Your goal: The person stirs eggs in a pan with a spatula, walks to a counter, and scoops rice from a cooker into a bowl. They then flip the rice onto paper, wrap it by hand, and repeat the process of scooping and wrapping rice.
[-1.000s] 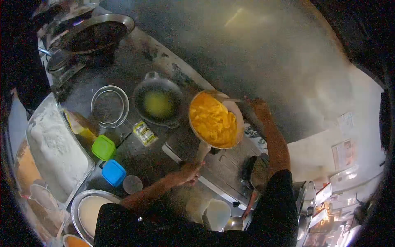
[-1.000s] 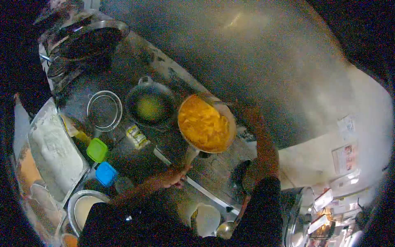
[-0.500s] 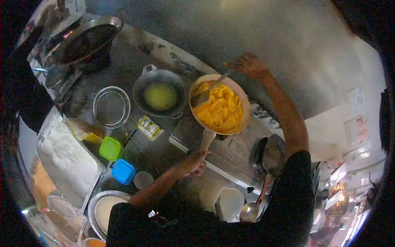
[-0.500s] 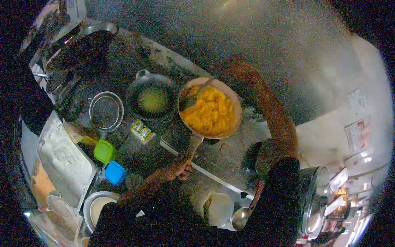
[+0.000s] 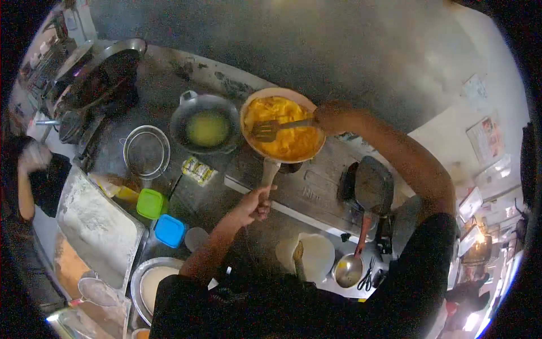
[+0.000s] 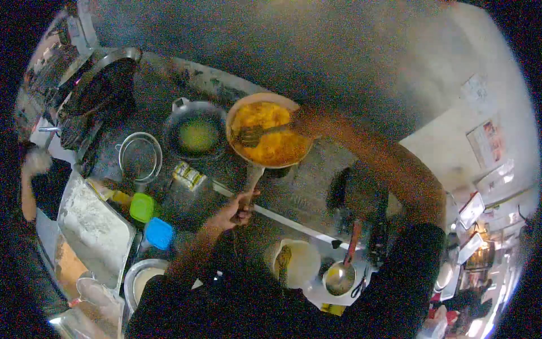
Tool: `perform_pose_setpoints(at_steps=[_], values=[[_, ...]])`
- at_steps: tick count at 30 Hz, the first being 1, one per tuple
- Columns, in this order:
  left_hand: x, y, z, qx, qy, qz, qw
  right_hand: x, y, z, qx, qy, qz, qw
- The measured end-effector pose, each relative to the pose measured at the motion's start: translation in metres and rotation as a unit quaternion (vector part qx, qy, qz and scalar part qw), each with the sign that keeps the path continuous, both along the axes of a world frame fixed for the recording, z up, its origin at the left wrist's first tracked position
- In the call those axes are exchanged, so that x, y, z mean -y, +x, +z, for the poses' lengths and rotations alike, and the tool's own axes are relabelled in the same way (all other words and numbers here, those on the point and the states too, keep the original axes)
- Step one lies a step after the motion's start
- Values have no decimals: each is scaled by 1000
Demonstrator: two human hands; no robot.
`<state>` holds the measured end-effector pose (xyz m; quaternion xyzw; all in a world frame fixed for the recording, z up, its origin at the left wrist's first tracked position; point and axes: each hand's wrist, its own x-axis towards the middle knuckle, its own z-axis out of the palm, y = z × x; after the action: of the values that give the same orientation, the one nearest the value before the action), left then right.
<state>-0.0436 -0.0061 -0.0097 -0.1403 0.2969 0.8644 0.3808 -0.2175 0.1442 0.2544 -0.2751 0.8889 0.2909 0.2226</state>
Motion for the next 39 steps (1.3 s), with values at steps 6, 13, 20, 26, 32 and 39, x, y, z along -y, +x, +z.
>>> perform_pose_setpoints(at_steps=[6, 13, 20, 26, 32, 39], values=[[-15, 6, 0, 23, 4, 86, 996, -61, 49, 32, -111, -196, 104, 969], [-65, 8, -10, 10, -33, 115, 993, -59, 67, 33, -41, -1, 21, 999], [-104, 15, -14, 40, -42, 180, 982, -78, 72, -38, -17, -50, 10, 999], [-101, 15, -10, 20, -80, 164, 983, -96, 36, -120, -172, -91, -39, 980], [-82, 10, -21, -23, -76, 84, 993, -171, -67, -125, -211, -215, 177, 937], [18, -8, 10, -68, -274, -42, 958, -75, 9, 44, -66, -67, 22, 995]])
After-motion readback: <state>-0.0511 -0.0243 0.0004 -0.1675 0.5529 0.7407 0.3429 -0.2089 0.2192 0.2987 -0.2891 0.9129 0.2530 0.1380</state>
